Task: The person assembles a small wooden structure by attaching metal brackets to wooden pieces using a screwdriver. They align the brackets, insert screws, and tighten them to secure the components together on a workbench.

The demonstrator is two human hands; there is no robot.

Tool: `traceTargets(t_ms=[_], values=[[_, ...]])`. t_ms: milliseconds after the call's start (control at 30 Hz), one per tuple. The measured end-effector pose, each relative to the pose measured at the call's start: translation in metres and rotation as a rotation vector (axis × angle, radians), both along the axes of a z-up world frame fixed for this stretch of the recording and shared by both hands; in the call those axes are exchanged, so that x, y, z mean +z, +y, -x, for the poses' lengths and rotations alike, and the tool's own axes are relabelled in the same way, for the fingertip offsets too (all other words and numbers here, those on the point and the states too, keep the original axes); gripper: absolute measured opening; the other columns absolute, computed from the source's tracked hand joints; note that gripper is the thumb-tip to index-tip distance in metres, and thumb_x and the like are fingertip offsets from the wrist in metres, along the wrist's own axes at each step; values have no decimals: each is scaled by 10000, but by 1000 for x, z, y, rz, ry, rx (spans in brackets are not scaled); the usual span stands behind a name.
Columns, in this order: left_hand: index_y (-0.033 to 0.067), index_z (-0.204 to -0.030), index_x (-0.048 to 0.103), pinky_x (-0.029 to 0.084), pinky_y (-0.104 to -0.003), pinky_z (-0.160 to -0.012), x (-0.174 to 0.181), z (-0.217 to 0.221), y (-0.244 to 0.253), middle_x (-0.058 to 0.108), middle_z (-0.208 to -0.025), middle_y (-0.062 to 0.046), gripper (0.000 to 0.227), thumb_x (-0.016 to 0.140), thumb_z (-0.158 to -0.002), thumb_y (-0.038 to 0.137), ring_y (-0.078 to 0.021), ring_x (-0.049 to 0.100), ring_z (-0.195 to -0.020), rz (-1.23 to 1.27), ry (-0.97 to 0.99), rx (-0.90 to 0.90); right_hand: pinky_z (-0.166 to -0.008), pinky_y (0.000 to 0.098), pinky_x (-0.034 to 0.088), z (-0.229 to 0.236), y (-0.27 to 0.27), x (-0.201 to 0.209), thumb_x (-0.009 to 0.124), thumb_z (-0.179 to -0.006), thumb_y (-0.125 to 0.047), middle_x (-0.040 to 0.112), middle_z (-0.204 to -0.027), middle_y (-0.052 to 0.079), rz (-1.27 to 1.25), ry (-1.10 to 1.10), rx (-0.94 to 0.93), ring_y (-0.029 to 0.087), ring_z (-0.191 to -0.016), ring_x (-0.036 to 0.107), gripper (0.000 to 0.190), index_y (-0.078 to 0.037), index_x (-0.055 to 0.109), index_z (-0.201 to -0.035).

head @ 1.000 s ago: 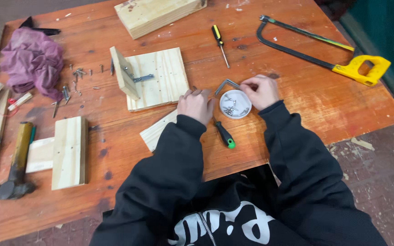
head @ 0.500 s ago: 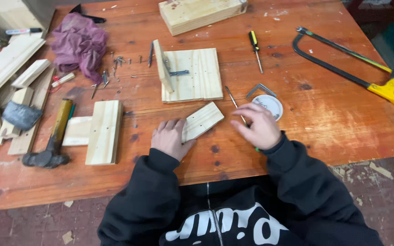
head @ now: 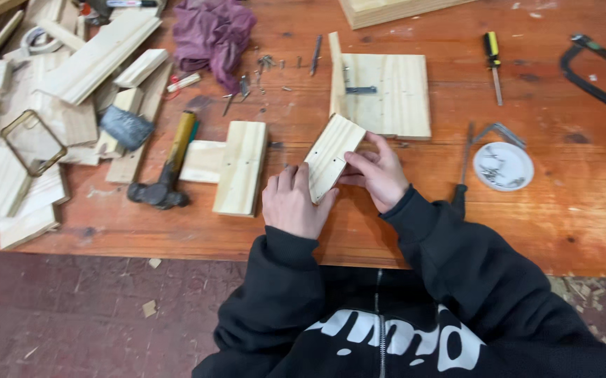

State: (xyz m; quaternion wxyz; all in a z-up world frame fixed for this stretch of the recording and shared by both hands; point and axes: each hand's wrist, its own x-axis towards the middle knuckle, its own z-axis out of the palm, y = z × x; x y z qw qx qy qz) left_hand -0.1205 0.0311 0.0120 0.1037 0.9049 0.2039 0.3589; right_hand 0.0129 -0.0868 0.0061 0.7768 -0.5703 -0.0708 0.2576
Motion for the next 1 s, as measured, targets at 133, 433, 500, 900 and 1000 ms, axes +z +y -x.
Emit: traceTargets(t_ms=[133,433,500,900,1000], values=[[68,-1142,745,527,-442,-900,26,18,8,689,-1132,-170,685,913,-606,460,-366,649,-1079,-43,9,12,-583,517,674,8,31,0,695,-951,-27,619,-1001,203,94,-60,31,354,-706,732,672,-47,363,-1534],[-5,-1161,727,560,-465,-943,8,12,-17,690,-1241,-235,491,810,-780,293,-380,652,-1195,18,305,-41,-551,328,646,-9,72,-45,769,-944,-138,745,-1036,163,283,-194,154,213,-718,747,517,-45,536,-1396],[-21,-1165,719,560,-449,-949,-16,4,-15,680,-1277,-234,473,769,-781,251,-376,642,-1226,-24,275,-4,-558,342,647,-7,73,-43,763,-955,-152,751,-1062,183,303,-213,173,230,-730,752,507,-33,552,-1400],[7,-1116,735,553,-403,-880,-51,-3,-3,708,-1239,-166,305,596,-878,137,-307,626,-1207,-75,340,63,-612,335,645,21,69,2,759,-880,-63,779,-1052,164,491,-344,180,181,-827,741,283,-65,776,-1162],[17,-1095,743,543,-406,-866,-55,-4,-2,715,-1231,-156,288,590,-888,146,-302,620,-1198,-79,342,60,-571,346,639,15,68,-9,750,-874,-51,776,-1020,173,520,-408,175,183,-776,748,261,-74,790,-1130]])
